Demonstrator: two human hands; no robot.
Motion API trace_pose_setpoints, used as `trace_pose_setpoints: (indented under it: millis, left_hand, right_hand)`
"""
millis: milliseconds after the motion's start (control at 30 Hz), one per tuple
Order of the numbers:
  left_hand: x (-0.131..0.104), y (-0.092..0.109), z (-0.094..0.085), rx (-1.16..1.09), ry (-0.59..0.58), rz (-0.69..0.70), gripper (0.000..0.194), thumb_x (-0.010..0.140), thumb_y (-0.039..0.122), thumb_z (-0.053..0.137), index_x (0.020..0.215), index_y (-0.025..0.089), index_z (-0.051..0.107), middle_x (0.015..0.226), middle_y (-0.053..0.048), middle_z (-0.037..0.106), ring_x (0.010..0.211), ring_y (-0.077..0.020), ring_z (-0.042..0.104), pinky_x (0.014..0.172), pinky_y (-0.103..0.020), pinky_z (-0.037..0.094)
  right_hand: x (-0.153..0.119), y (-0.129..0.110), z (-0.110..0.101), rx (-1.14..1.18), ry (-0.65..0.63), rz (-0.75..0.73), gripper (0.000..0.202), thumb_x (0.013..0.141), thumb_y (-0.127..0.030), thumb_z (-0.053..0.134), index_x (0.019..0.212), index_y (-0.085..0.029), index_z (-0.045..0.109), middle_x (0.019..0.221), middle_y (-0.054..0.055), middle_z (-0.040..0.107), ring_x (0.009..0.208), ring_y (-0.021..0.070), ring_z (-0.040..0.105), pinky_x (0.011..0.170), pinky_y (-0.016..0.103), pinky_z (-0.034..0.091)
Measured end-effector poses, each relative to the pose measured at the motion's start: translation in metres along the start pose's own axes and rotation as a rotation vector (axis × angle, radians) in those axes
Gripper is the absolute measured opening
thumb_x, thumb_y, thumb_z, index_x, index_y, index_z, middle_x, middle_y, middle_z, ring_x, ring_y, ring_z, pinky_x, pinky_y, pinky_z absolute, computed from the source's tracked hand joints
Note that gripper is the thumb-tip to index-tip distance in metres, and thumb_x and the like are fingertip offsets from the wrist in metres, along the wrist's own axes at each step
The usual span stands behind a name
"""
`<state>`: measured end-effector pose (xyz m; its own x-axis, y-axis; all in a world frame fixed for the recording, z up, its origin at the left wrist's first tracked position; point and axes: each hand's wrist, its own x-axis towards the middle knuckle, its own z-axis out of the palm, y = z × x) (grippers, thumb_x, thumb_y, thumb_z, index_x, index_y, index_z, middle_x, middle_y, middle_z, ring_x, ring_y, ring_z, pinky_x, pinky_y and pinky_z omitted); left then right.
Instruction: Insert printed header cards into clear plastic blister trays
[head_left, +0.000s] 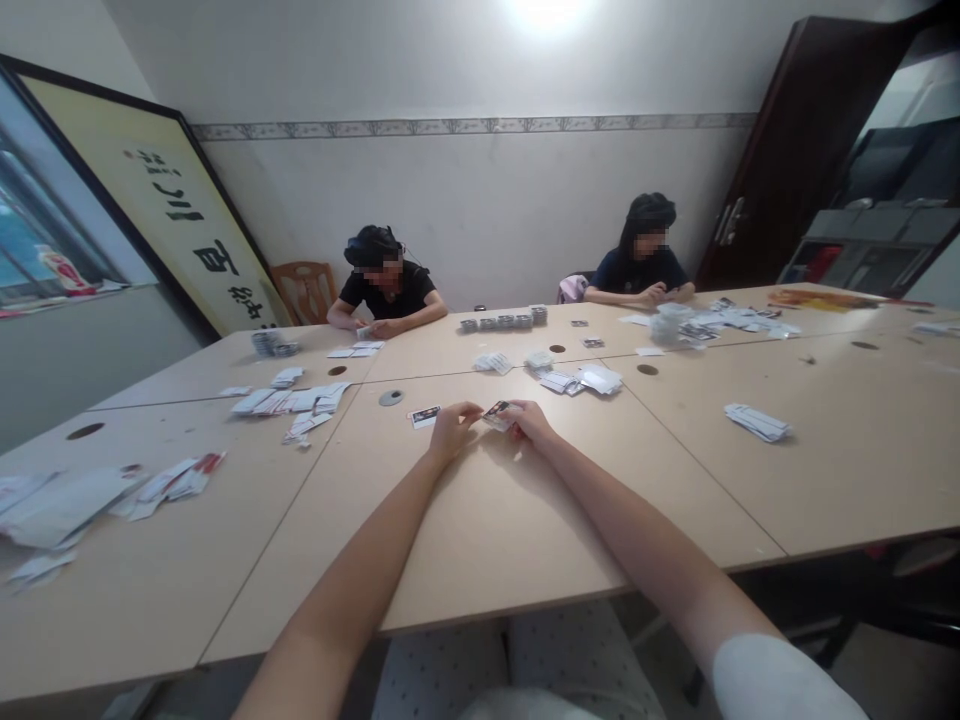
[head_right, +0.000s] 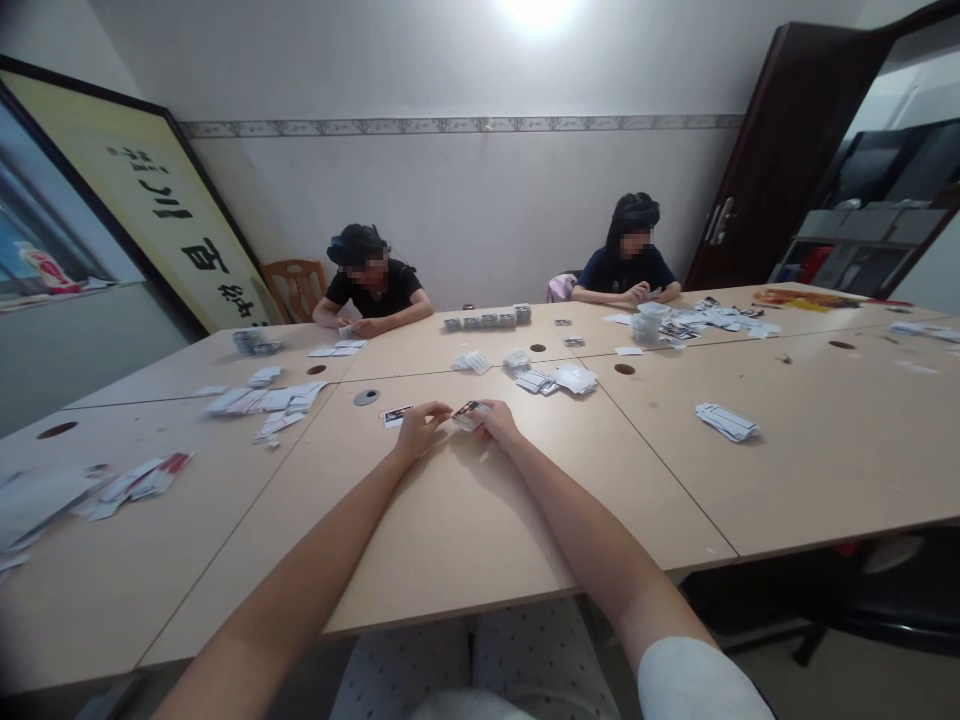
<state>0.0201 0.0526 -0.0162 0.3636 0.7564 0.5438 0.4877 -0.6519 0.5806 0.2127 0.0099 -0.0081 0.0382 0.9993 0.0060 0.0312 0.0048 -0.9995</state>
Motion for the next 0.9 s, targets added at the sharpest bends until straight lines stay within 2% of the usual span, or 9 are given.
trace_pose_setpoints:
  millis: [233,500,700,900]
  left_hand:
    - [-0.001,0.002,0.002,0.037,-0.022,0.053,0.012,0.084,0.019,0.064,0.08,0.02,0.075,0.085,-0.005,0.078,0.082,-0.0203,0.07,0.08,-0.032,0.053]
    - [-0.001,0.008,0.002,0.145,-0.076,0.114,0.017,0.093,0.023,0.055,0.085,0.019,0.07,0.088,-0.006,0.074,0.082,-0.0204,0.068,0.08,-0.033,0.051]
    - [-0.001,0.016,0.0,0.262,-0.1,0.147,0.015,0.097,0.022,0.052,0.091,0.018,0.064,0.097,-0.008,0.07,0.093,-0.0225,0.065,0.086,-0.036,0.047]
    - [0.0,0.02,0.001,0.363,-0.179,0.178,0.014,0.098,0.018,0.048,0.093,0.018,0.061,0.097,-0.009,0.069,0.095,-0.0242,0.063,0.087,-0.038,0.045]
  right_hand:
    - [-0.002,-0.003,0.002,0.017,0.007,0.007,0.014,0.068,-0.02,0.065,0.079,-0.015,0.072,0.052,-0.003,0.06,0.041,0.0096,0.049,0.039,0.021,0.038]
    - [-0.004,-0.006,0.002,0.022,0.024,0.013,0.013,0.07,-0.021,0.066,0.08,-0.015,0.072,0.051,-0.003,0.06,0.041,0.0092,0.048,0.04,0.021,0.037]
    - [-0.004,-0.008,0.002,0.006,0.033,0.02,0.012,0.072,-0.02,0.065,0.079,-0.014,0.073,0.05,-0.004,0.058,0.041,0.0095,0.049,0.04,0.021,0.038]
    - [-0.009,-0.015,0.001,0.003,0.044,0.045,0.01,0.071,-0.016,0.064,0.077,-0.015,0.072,0.051,-0.004,0.058,0.042,0.0097,0.049,0.041,0.021,0.039]
